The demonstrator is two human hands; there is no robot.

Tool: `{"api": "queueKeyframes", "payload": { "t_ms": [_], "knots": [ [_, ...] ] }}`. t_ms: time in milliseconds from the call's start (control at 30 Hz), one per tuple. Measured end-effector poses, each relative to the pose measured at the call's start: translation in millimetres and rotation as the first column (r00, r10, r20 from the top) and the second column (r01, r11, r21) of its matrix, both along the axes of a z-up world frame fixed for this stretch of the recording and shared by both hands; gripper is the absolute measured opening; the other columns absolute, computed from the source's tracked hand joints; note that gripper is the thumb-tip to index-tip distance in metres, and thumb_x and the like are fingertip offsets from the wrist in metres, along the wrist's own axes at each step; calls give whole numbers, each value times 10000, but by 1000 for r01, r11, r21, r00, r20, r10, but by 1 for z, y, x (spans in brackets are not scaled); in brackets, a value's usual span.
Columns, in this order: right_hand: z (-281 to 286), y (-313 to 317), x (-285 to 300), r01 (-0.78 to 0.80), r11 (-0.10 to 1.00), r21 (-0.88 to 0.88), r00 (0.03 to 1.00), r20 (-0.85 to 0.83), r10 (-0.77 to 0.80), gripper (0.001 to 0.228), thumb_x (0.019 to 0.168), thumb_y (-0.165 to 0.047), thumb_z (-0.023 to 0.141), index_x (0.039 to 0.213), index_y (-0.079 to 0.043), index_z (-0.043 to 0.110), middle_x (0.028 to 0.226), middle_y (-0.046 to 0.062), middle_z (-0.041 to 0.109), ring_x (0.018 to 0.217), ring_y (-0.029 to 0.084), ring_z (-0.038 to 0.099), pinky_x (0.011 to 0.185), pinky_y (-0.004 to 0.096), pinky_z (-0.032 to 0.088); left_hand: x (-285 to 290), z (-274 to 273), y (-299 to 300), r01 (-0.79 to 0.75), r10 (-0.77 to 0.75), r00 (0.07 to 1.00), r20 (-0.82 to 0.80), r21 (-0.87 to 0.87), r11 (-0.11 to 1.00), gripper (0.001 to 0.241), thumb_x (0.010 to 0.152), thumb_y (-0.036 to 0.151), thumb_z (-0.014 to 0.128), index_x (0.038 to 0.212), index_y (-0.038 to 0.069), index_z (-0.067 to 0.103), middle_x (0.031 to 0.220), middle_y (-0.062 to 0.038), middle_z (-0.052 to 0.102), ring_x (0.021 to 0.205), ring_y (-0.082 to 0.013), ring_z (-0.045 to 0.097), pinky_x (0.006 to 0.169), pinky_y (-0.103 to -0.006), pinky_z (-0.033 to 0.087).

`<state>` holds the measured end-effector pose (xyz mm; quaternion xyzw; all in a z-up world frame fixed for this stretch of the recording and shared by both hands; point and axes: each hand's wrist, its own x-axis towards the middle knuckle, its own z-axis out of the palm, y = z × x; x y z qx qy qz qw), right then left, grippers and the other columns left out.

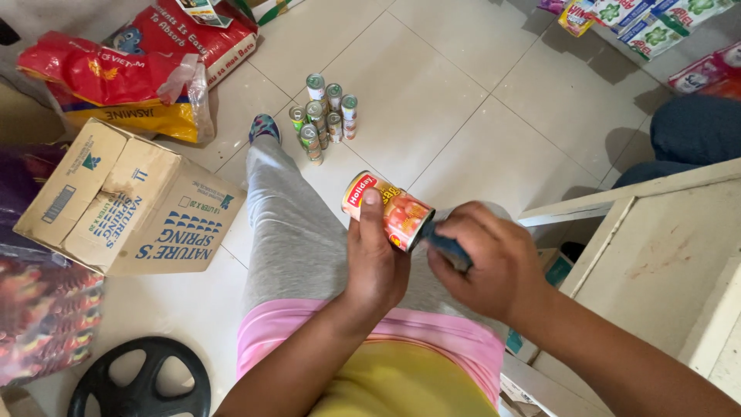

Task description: Wiping canned goods with a cloth and placing them onto shelves in a store.

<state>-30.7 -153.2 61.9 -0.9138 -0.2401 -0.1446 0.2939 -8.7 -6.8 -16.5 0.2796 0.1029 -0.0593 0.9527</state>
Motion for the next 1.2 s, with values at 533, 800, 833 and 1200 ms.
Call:
{"api": "queueKeyframes", "payload": {
  "t_ms": [533, 800, 833, 1200],
  "knots": [
    [8, -26, 12, -10, 952, 307, 999, 49, -5, 323, 935, -16, 791, 1180, -36, 582, 1168, 135, 654, 1030, 225, 672, 907, 332, 546, -4, 23, 20, -495, -211, 744, 634, 735, 464, 677, 722, -70, 806, 1308, 72, 499, 1294, -102, 503, 1212, -244, 559, 1042, -356, 511],
    [14, -23, 2, -68, 939, 337, 998, 20, 65, 355, 911, -15, 783, 1207, -38, 587, 1194, 131, 670, 1050, 227, 687, 924, 318, 557, -4, 34, 23, -580, -268, 693, 670, 738, 345, 645, 686, -60, 782, 1264, 78, 532, 1270, -117, 541, 1240, -312, 521, 1057, -398, 481],
    [15, -20, 2, -70, 939, 337, 998, 21, 67, 355, 911, -15, 783, 1207, -38, 587, 1194, 131, 670, 1050, 227, 687, 924, 318, 557, -4, 32, 22, -581, -267, 693, 670, 738, 344, 645, 686, -60, 782, 1264, 78, 532, 1270, -117, 541, 1240, -312, 521, 1057, -398, 481],
    [7, -43, 30, 2, 940, 340, 959, -267, 95, 309, 870, -25, 747, 1126, -51, 577, 1146, 125, 672, 976, 175, 682, 826, 301, 564, 32, 13, 35, -133, -353, 861, 366, 832, 538, 598, 823, 72, 854, 1279, 55, 468, 1179, -59, 669, 1077, -128, 693, 937, -289, 583]
  ]
}}
